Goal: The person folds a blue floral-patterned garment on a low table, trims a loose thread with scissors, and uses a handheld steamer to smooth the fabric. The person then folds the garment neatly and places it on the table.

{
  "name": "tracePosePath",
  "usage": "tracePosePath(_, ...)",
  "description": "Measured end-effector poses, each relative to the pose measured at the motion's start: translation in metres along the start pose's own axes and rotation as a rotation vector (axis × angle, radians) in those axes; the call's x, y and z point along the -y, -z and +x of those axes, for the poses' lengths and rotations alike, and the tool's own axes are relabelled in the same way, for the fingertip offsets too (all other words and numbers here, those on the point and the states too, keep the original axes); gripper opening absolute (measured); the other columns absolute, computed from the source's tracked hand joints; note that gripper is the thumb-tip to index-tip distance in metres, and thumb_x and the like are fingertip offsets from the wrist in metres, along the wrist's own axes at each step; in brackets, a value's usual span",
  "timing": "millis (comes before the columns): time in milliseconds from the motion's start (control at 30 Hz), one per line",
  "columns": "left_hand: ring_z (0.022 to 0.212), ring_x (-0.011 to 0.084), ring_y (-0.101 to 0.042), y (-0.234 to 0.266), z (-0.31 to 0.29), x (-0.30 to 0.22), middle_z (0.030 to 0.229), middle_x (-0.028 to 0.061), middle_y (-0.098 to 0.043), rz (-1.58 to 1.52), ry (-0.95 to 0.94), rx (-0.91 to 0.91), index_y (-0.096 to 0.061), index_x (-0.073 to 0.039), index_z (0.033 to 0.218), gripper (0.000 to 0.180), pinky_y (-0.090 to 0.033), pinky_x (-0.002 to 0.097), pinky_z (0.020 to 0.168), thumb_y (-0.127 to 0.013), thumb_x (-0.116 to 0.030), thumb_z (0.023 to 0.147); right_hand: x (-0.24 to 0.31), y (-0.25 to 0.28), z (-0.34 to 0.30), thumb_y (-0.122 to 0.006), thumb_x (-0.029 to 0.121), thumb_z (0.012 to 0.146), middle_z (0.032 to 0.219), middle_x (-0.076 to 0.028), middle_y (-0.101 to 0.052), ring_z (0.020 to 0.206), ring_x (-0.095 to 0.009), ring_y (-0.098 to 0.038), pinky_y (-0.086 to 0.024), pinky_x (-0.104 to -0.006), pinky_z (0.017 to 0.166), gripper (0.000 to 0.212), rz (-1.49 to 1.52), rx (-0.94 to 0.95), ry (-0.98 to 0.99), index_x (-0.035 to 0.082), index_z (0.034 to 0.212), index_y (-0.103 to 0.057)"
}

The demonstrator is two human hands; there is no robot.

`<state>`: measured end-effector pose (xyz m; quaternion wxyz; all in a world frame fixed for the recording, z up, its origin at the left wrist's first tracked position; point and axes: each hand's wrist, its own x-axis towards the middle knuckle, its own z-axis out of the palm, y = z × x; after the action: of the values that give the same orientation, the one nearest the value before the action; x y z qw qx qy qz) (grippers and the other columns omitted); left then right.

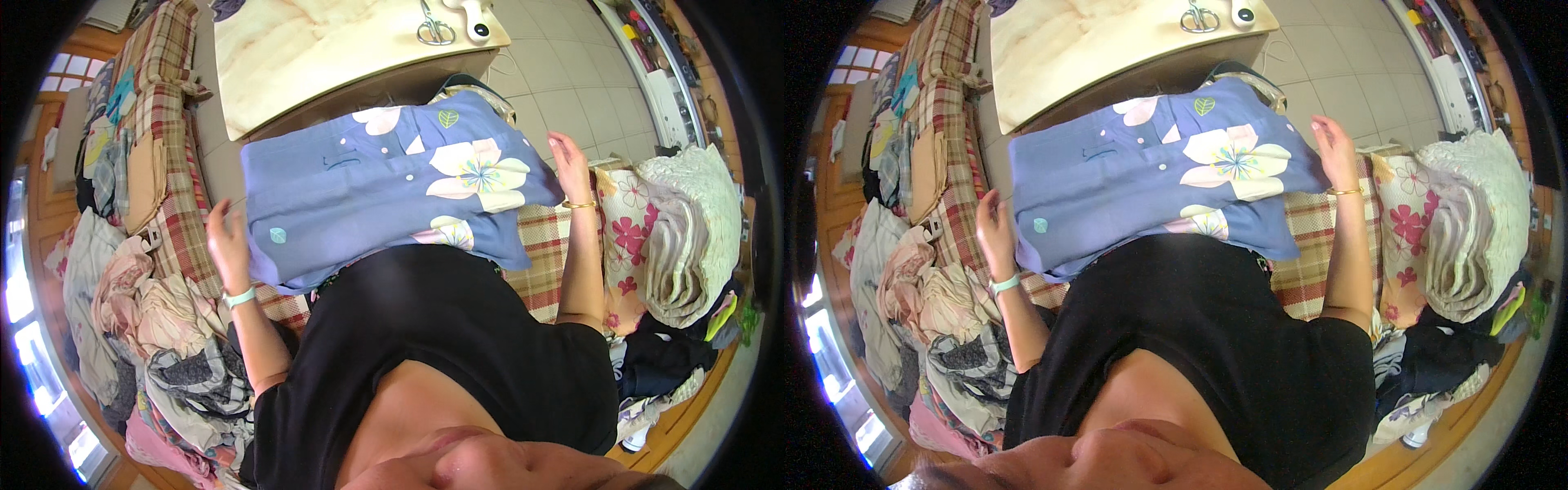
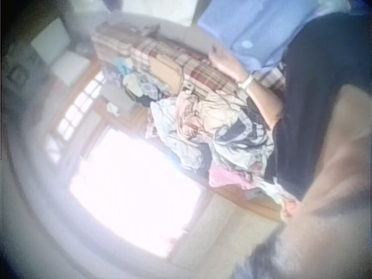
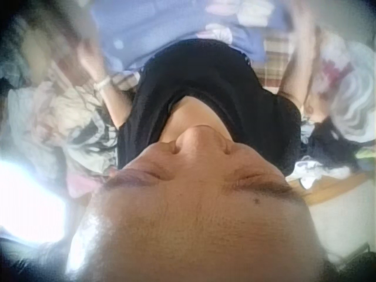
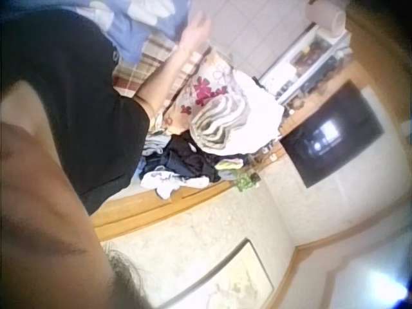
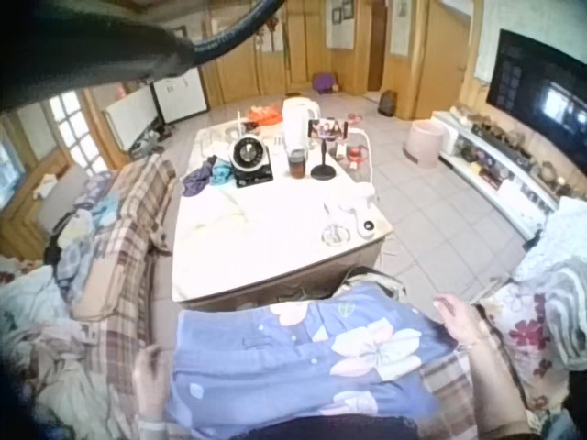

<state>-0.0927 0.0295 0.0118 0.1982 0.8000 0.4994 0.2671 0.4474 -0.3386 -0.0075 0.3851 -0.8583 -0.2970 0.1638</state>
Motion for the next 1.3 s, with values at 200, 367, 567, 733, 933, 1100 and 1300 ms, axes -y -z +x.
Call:
tracePosePath(200, 0.106, 0.036, -0.066, -0.09, 0.026, -0.144, 0.114, 0.0192, -0.069, -0.231, -0.423, 0.402, -0.068, -0.001, 0.116, 0.029, -0.051, 0.0416, 0.096, -0.068, -0.014, 0.091, 0.094, -0.045, 0.012, -0.066, 0.013, 0.094, 0.114, -0.011, -0.068, 0.11, -0.028, -0.064, -0.049, -0.0352, 0.099, 0.02, -0.098, 0.165, 0.47, 0.003, 0.11, -0.071)
tracePosePath(367, 0.1, 0.035, -0.068, -0.157, 0.03, -0.205, 0.11, 0.0193, -0.07, -0.302, -0.539, 0.721, -0.069, -0.001, 0.114, 0.029, -0.052, 0.0403, 0.088, -0.066, -0.023, 0.094, 0.105, -0.064, 0.02, -0.073, 0.018, 0.087, 0.092, -0.007, -0.064, 0.093, -0.025, -0.062, -0.049, -0.0386, 0.085, 0.017, -0.312, 0.272, 0.674, 0.007, 0.099, -0.074)
tracePosePath(567, 0.084, 0.034, -0.068, -0.193, 0.021, -0.218, 0.094, 0.0206, -0.07, -0.363, -0.559, 0.9, -0.07, -0.001, 0.107, 0.03, -0.052, 0.0398, 0.079, -0.067, -0.028, 0.095, 0.119, -0.06, 0.012, -0.078, 0.021, 0.082, 0.08, -0.003, -0.058, 0.083, -0.024, -0.057, -0.043, -0.0378, 0.083, 0.014, -0.329, 0.363, 0.582, 0.01, 0.088, -0.071)
tracePosePath(733, 0.088, 0.0368, -0.067, -0.181, 0.023, -0.229, 0.096, 0.0211, -0.071, -0.46, -0.512, 0.938, -0.07, 0.001, 0.105, 0.029, -0.052, 0.0407, 0.08, -0.067, -0.027, 0.094, 0.1, -0.054, 0.019, -0.077, 0.021, 0.083, 0.082, -0.004, -0.061, 0.083, -0.022, -0.059, -0.046, -0.037, 0.079, 0.015, -0.264, 0.356, 0.72, 0.007, 0.085, -0.071)
tracePosePath(933, 0.086, 0.0347, -0.067, -0.165, 0.032, -0.245, 0.094, 0.0194, -0.07, -0.526, -0.454, 0.827, -0.069, 0.001, 0.103, 0.025, -0.051, 0.0397, 0.078, -0.067, -0.022, 0.095, 0.114, -0.039, 0.016, -0.074, 0.011, 0.09, 0.083, -0.003, -0.062, 0.068, -0.009, -0.057, -0.045, -0.0263, 0.062, 0.01, 0.077, 0.301, 0.437, 0.002, 0.091, -0.071)
tracePosePath(1100, 0.081, 0.0213, -0.065, -0.166, 0.039, -0.255, 0.091, 0.0132, -0.072, -0.646, -0.389, 0.892, -0.07, 0.002, 0.104, 0.024, -0.052, 0.0343, 0.077, -0.069, -0.02, 0.095, 0.121, -0.032, 0.014, -0.073, 0.009, 0.09, 0.083, -0.002, -0.06, 0.069, -0.01, -0.057, -0.047, -0.0265, 0.064, 0.008, 0.089, 0.265, 0.462, 0.002, 0.093, -0.071)
tracePosePath(1300, 0.072, 0.0045, -0.052, -0.172, 0.035, -0.275, 0.08, -0.0015, -0.064, -0.79, -0.321, 0.915, -0.071, 0.001, 0.103, 0.019, -0.044, 0.0233, 0.064, -0.071, -0.016, 0.095, 0.128, -0.03, 0.009, -0.073, 0.008, 0.088, 0.085, -0.002, -0.059, 0.071, -0.01, -0.055, -0.046, -0.0268, 0.066, 0.008, 0.102, 0.266, 0.49, 0.002, 0.092, -0.071)
